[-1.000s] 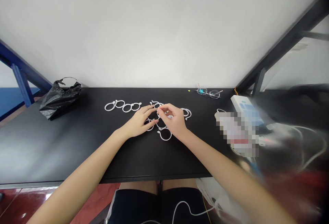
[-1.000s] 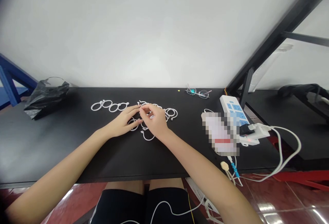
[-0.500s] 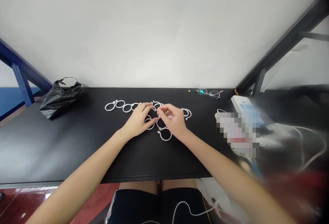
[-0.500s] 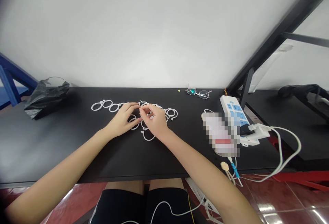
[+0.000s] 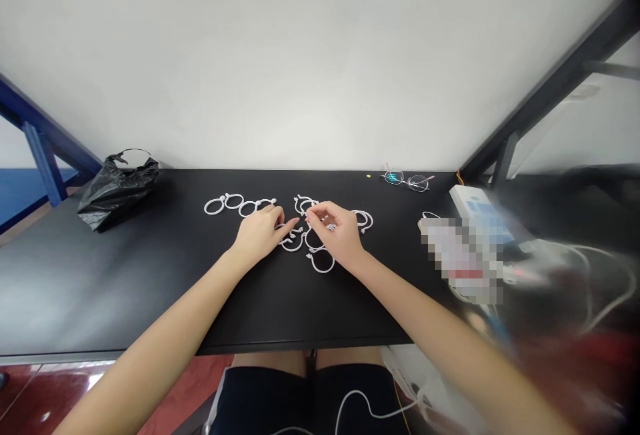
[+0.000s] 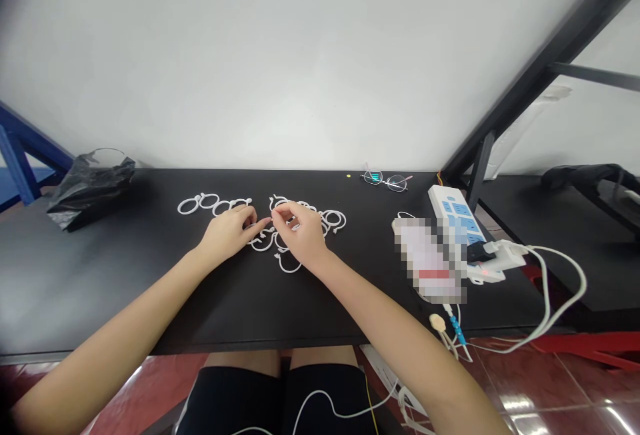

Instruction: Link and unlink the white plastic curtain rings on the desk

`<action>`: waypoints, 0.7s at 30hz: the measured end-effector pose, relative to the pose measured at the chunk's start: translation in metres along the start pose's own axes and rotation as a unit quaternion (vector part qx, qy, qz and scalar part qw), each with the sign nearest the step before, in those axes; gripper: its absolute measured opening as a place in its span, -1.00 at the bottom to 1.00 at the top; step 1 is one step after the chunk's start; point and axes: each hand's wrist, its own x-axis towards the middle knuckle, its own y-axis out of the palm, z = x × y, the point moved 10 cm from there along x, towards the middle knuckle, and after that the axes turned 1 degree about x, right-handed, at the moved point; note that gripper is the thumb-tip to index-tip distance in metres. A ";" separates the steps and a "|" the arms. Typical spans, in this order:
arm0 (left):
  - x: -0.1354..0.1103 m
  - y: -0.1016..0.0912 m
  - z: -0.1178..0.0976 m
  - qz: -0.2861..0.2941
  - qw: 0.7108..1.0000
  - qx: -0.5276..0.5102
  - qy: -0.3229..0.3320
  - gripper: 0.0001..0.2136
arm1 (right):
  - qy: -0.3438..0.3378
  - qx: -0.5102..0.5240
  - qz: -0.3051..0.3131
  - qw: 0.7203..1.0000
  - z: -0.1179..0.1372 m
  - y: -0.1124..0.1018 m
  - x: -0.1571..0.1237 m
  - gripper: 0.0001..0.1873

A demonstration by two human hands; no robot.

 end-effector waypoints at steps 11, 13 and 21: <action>0.000 0.003 -0.002 0.011 1.000 0.021 -0.006 -0.59 | -0.018 -0.009 0.000 1.000 0.000 0.001 0.000 -0.88; 0.000 0.002 -0.002 0.009 1.000 0.017 -0.005 -0.60 | -0.020 -0.009 0.002 1.000 0.000 0.002 0.000 -0.88; 0.000 0.000 -0.002 0.039 0.997 -0.059 0.009 -0.56 | -0.027 -0.007 0.002 1.000 0.000 0.002 -0.001 -0.89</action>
